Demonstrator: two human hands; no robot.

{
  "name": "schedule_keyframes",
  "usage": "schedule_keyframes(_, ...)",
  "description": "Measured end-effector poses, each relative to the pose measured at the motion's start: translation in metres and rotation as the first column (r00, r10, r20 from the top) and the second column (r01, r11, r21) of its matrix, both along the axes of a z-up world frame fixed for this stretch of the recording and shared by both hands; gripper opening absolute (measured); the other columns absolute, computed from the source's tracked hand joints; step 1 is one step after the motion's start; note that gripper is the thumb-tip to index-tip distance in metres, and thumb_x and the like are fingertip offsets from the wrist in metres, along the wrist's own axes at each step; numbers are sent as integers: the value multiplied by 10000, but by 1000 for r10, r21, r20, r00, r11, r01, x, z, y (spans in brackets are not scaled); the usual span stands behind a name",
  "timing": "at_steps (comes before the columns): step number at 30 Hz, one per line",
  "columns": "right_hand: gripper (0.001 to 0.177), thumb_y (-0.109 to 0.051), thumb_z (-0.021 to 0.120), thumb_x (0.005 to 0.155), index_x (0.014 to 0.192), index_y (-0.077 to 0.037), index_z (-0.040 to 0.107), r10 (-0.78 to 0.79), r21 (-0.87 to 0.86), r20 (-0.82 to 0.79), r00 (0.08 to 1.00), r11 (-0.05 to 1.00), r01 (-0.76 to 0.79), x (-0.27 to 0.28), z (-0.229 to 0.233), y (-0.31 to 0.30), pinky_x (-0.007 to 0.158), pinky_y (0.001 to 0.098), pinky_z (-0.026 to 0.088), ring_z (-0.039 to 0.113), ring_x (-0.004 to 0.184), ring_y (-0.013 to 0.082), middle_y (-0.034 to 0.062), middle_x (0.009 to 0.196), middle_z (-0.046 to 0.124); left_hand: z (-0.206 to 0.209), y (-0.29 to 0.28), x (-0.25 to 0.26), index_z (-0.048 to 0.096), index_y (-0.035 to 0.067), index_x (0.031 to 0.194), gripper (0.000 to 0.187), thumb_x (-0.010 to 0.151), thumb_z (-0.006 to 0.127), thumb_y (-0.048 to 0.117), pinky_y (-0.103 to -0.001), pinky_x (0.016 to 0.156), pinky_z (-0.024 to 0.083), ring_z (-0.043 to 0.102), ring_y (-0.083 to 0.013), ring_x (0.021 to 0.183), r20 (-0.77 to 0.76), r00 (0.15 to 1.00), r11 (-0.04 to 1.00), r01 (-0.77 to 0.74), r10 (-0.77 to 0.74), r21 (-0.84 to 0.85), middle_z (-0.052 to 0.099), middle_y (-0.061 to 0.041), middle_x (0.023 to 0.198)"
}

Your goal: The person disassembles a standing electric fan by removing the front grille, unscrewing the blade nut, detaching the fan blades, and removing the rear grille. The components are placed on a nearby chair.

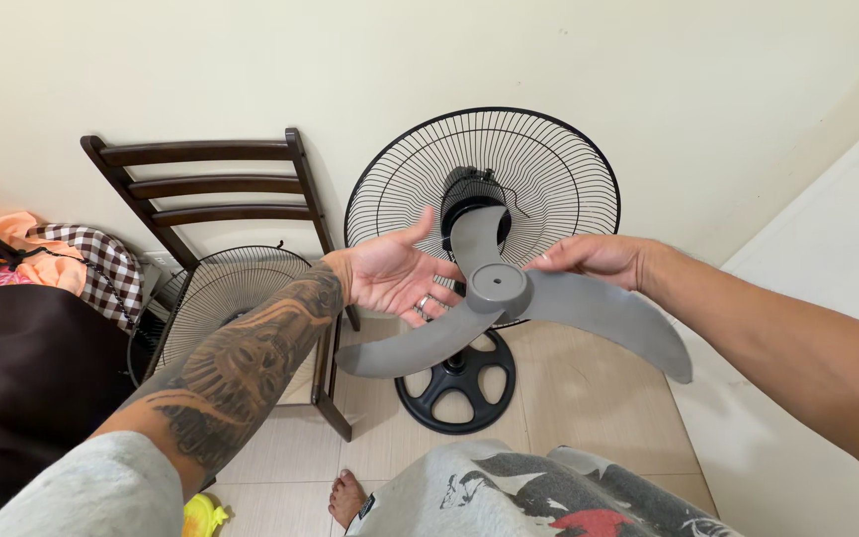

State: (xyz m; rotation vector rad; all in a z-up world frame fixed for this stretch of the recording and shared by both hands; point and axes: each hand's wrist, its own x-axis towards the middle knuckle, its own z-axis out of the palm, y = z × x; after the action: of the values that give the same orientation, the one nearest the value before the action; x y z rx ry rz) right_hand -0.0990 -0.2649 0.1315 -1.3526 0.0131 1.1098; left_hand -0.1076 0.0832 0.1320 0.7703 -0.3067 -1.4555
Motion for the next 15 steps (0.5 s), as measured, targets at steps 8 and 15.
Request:
schedule_keyframes(8, 449, 45, 768, 746, 1180, 14, 655, 98, -202, 649, 754, 978, 47, -31, 39, 26, 937, 310, 550, 690, 1025, 155, 80, 1102, 742, 1, -5, -8, 529, -36, 1439, 722, 878, 776, 346, -290, 833, 621, 701, -188, 1030, 430, 898, 946, -55, -92, 318, 740, -126, 1159)
schedule_keyframes(15, 383, 33, 733, 737, 1096, -75, 657, 305, -313, 943, 136, 948, 49, -55, 58, 34, 957, 337, 548, 684, 1049, 182, 38, 1114, 717, -2, 2, -5, 616, -55, 1365, 722, 800, 847, 330, -359, 944, 536, 677, -194, 1056, 447, 891, 932, -97, -75, 349, 725, -140, 1182)
